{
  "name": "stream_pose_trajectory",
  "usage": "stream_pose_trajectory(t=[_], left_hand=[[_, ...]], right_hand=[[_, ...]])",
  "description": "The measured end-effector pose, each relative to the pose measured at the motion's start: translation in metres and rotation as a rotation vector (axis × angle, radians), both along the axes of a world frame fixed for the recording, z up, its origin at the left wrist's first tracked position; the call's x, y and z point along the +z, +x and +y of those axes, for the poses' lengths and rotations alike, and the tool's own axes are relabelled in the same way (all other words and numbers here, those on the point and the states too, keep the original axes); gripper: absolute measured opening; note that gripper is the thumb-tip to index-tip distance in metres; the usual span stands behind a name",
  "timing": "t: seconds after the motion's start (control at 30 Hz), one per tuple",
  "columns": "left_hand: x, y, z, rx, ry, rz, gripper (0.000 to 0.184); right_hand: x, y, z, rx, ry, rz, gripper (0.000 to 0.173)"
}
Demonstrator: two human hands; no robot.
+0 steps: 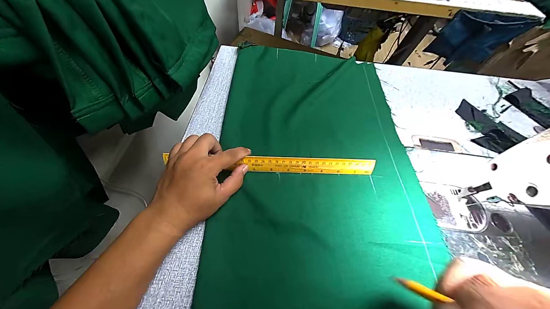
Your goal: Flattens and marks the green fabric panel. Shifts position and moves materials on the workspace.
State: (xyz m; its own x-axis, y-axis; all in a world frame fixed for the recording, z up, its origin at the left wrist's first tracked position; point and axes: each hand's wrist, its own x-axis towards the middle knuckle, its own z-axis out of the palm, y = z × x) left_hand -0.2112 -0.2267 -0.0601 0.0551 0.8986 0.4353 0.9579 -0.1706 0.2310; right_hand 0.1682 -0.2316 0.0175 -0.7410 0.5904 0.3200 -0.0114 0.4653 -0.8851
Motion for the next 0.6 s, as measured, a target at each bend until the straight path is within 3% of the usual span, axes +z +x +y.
stream_pose_trajectory(t=[0.2, 0.37, 0.6], left_hand=[[-0.002, -0.001, 0.0, -0.002, 0.012, 0.006, 0.038], [-0.002, -0.001, 0.0, 0.002, 0.02, 0.009, 0.038], [-0.003, -0.001, 0.001, 0.004, 0.014, 0.014, 0.038]], right_hand=[[-0.036, -0.071, 0.042, -0.172, 0.36, -0.013, 0.021], [-0.05, -0.097, 0.065, -0.237, 0.305, -0.08, 0.024], [-0.059, -0.106, 0.071, -0.29, 0.27, -0.104, 0.013]])
